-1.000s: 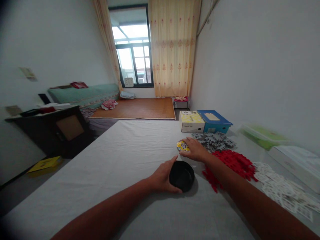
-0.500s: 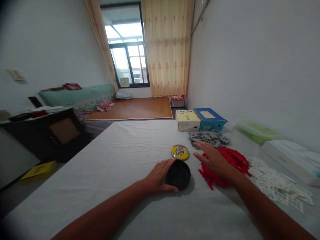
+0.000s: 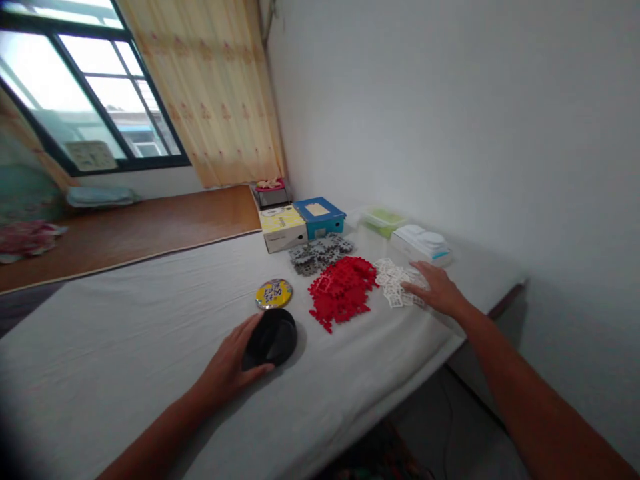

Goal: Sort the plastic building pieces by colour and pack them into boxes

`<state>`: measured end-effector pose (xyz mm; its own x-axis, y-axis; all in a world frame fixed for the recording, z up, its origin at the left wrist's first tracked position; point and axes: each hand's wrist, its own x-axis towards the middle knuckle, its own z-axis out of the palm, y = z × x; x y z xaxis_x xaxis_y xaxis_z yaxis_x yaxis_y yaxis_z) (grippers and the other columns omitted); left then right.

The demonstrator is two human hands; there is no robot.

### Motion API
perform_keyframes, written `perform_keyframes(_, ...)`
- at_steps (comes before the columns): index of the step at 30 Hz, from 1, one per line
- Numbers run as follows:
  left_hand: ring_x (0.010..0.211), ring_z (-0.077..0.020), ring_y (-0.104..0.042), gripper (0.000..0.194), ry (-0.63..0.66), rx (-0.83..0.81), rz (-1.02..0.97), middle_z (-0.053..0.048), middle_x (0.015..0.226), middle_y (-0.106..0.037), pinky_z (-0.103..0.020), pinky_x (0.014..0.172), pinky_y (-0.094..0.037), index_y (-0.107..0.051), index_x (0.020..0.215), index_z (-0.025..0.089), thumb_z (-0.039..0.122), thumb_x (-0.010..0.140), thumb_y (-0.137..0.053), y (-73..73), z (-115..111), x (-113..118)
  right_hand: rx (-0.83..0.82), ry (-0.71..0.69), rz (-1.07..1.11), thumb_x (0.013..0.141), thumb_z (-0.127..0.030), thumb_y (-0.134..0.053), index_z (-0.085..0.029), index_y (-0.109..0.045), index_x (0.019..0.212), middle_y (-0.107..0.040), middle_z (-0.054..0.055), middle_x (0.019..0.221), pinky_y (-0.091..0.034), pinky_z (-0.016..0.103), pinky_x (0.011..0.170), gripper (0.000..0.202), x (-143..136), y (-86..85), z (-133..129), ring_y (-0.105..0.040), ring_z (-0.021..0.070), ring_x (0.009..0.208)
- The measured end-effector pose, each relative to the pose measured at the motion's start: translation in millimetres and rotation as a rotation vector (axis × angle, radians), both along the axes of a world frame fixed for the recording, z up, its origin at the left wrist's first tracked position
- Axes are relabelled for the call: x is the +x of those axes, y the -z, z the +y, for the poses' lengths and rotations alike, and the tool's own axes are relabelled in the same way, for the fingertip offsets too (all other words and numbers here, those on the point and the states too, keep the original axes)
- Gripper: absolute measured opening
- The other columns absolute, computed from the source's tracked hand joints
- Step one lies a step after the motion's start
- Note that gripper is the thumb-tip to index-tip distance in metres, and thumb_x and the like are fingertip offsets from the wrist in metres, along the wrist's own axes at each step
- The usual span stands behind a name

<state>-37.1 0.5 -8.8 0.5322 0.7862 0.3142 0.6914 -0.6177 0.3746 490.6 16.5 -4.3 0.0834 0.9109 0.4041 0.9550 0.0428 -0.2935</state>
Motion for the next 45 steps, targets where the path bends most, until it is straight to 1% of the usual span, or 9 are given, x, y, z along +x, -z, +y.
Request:
perform_keyframes(3,0.134,-0.0346,-0.044,0.089,-0.002,0.02,0.007,-0.015,0.149,-0.044,-0.051,0.107,-0.042,-0.024,0.152,0.022,0.051,0.08,-0.067,1.8,1,-1,-0.056,0.011,-0.149,0.075,-0.072,-0.057,-0.019,-0.043,0.144,-0.042,0.02,0.148,-0.036,0.053,0.107,0.089,-11,14.7,4,-0.039,0.0384,0.135)
perform_keyframes(6,0.135,-0.0353,-0.043,0.088,0.001,0.02,0.011,-0.016,0.149,-0.042,-0.053,0.108,-0.041,-0.022,0.152,0.022,0.05,0.081,-0.066,1.8,2,-2,-0.142,0.025,-0.207,0.073,-0.075,-0.057,-0.025,-0.036,0.15,-0.033,0.018,0.154,-0.037,0.057,0.103,0.094,-29,16.9,12,-0.034,0.0416,0.137)
perform_keyframes(11,0.135,-0.035,-0.043,0.088,-0.003,0.013,0.013,-0.018,0.149,-0.042,-0.054,0.108,-0.041,-0.023,0.151,0.02,0.05,0.081,-0.067,1.4,2,-1,-0.19,0.007,-0.195,0.082,-0.072,-0.048,-0.031,-0.046,0.144,-0.04,0.012,0.151,-0.036,0.056,0.103,0.074,-40,15.2,26,-0.04,0.0383,0.133)
perform_keyframes(18,0.135,-0.0352,-0.043,0.087,-0.006,0.005,0.0,-0.016,0.149,-0.043,-0.055,0.108,-0.04,-0.025,0.151,0.022,0.05,0.08,-0.067,0.8,2,-1,-0.023,0.04,-0.1,0.087,-0.052,-0.053,-0.027,-0.065,0.121,-0.056,0.009,0.136,-0.041,0.048,0.099,0.044,-24,25.9,39,-0.051,0.0309,0.121)
perform_keyframes(22,0.136,-0.0339,-0.042,0.088,0.008,0.012,0.011,-0.016,0.15,-0.042,-0.053,0.109,-0.04,-0.024,0.151,0.022,0.052,0.081,-0.066,0.9,2,-2,0.082,-0.05,-0.057,0.084,-0.045,-0.055,-0.02,-0.067,0.113,-0.059,0.012,0.126,-0.04,0.044,0.103,0.04,-21,28.2,45,-0.053,0.0279,0.117)
perform_keyframes(30,0.136,-0.0339,-0.042,0.087,-0.004,0.006,0.028,-0.016,0.15,-0.042,-0.052,0.109,-0.041,-0.024,0.151,0.021,0.052,0.081,-0.066,0.3,1,-1,0.243,-0.076,0.039,0.083,-0.036,-0.054,-0.022,-0.063,0.111,-0.054,0.012,0.121,-0.04,0.042,0.106,0.033,-24,25.0,41,-0.051,0.0268,0.119)
perform_keyframes(36,0.136,-0.0335,-0.043,0.086,0.006,0.02,0.021,-0.015,0.149,-0.043,-0.05,0.108,-0.042,-0.024,0.151,0.021,0.053,0.082,-0.065,0.8,1,-2,0.313,-0.036,0.073,0.083,-0.036,-0.054,-0.021,-0.065,0.105,-0.054,0.012,0.117,-0.043,0.039,0.103,0.028,-23,21.0,37,-0.053,0.0262,0.114)
perform_keyframes(42,0.136,-0.0334,-0.042,0.089,0.005,0.005,0.019,-0.016,0.15,-0.041,-0.051,0.11,-0.04,-0.022,0.152,0.021,0.051,0.081,-0.067,2.4,1,-1,0.391,0.028,0.124,0.078,-0.038,-0.056,-0.02,-0.067,0.098,-0.064,0.01,0.102,-0.044,0.044,0.097,0.028,-6,17.9,43,-0.057,0.0279,0.103)
perform_keyframes(45,0.136,-0.033,-0.042,0.09,0.008,0.007,0.009,-0.016,0.149,-0.042,-0.051,0.11,-0.04,-0.022,0.152,0.021,0.05,0.08,-0.068,1.9,1,-1,0.43,0.087,0.21,0.074,-0.041,-0.059,-0.02,-0.068,0.092,-0.067,0.01,0.098,-0.046,0.045,0.094,0.029,1,9.9,45,-0.06,0.028,0.097)
